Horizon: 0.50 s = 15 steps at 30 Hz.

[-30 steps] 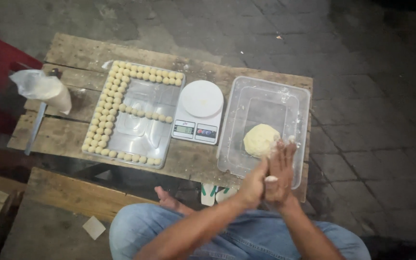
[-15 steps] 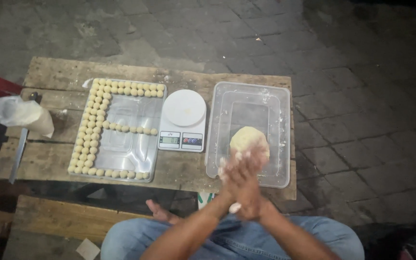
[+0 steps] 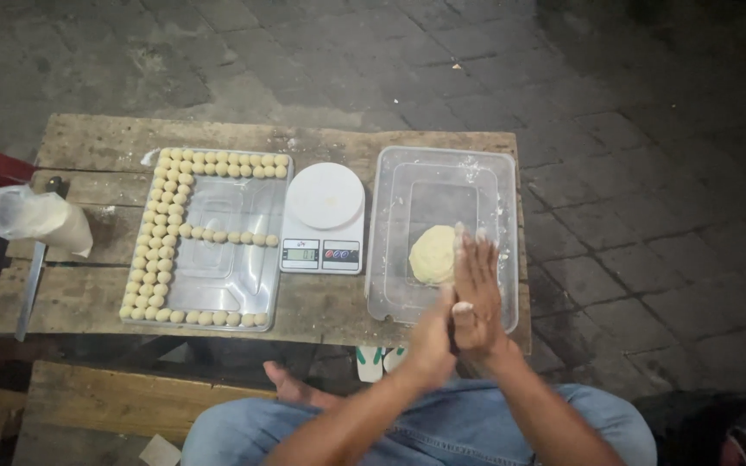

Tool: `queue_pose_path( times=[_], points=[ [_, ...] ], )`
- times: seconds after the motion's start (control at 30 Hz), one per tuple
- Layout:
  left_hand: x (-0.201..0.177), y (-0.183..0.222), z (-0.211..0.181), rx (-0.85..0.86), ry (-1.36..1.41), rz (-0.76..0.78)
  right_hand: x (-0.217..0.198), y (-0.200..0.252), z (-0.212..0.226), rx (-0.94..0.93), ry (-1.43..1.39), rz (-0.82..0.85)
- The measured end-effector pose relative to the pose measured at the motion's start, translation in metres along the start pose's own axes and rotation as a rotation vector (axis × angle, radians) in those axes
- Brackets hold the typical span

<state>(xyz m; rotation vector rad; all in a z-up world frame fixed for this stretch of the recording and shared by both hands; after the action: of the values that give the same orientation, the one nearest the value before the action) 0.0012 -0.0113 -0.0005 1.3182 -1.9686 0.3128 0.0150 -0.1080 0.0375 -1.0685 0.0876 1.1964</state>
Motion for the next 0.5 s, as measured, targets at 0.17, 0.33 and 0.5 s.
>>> queue_pose_path(
  times=[0.17, 0.33, 0.5],
  points=[
    [0.015, -0.023, 0.047, 1.126, 0.24, 0.194, 0.013, 0.007, 0.006, 0.036, 0.025, -0.006],
    [-0.025, -0.032, 0.031, -0.282, 0.074, -0.392, 0.003, 0.005, -0.008, 0.025, 0.035, -0.029],
    [0.05, -0.021, -0.053, 0.139, 0.37, -0.374, 0.037, 0.027, 0.01, -0.078, -0.139, 0.101]
  ],
)
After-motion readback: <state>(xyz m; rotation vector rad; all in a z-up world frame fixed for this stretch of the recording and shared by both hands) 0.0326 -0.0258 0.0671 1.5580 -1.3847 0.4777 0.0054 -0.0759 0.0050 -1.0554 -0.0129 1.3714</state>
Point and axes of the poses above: each hand's wrist, its own y-axis away from the middle knuckle, its own x-axis out of the palm, z = x × y, the point moved 2 cm from there along -y, towards the middle knuckle, and after that the axes turned 4 degrees about x, right-handed, at the moved point
